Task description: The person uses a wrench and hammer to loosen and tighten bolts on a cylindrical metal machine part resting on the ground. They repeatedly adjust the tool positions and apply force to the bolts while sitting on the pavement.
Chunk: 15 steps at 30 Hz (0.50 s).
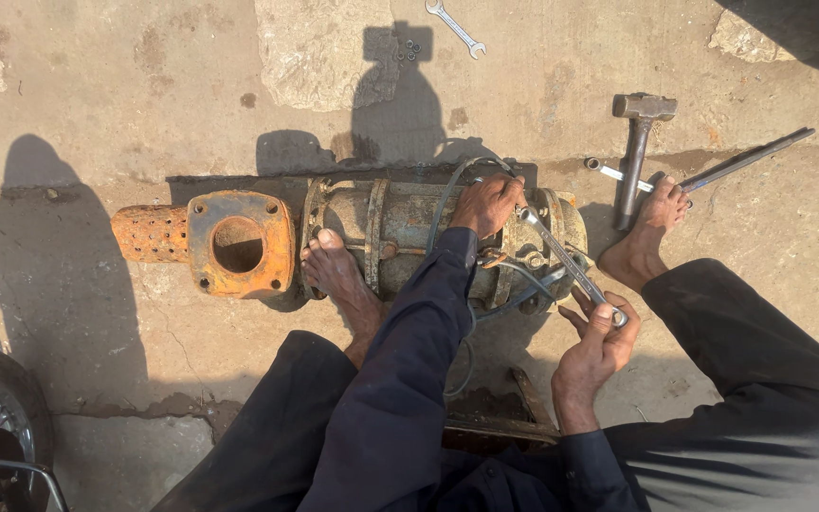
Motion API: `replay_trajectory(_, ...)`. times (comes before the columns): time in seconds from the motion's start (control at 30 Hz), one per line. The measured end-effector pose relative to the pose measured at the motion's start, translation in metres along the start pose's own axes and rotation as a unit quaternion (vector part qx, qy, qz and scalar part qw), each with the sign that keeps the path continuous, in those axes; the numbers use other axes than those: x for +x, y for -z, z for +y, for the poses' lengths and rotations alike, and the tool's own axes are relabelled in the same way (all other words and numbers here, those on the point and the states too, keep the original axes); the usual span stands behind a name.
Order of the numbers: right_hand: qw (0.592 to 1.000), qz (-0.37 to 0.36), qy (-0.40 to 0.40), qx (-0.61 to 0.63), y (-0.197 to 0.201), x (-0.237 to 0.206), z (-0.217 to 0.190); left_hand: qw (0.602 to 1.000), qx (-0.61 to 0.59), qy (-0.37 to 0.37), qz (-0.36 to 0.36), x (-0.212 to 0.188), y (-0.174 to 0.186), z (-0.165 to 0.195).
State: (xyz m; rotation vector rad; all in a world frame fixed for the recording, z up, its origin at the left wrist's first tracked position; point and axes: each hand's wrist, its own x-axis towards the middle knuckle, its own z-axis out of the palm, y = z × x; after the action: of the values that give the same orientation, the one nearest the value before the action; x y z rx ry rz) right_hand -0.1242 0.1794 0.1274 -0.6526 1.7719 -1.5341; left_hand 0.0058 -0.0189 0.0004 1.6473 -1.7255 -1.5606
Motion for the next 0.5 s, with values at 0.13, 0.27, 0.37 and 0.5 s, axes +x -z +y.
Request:
replay_trajectory(0.13,0.98,-0.005,0.112,-0.164,-0.011,0.065,-0.012,1.0,0.029,0.005,-0.008,0.003,-0.003,-0.001)
replay_trajectory(0.27,0.925,-0.057,0.212,-0.309,-0.056,0.169,-0.017,0.998,0.06,0.003,-0.01,0.007,-0.009,-0.005)
replay_trajectory(0.37,0.888,-0.156,0.227,-0.368,-0.108,0.237,-0.01,0.997,0.062,0.035,-0.012,0.007,-0.01,-0.008)
replay_trajectory(0.5,0.819,-0.265,0.275,-0.429,-0.153,0.275,0.012,1.0,-0.003,-0.021,-0.006,0.005,-0.008,-0.014)
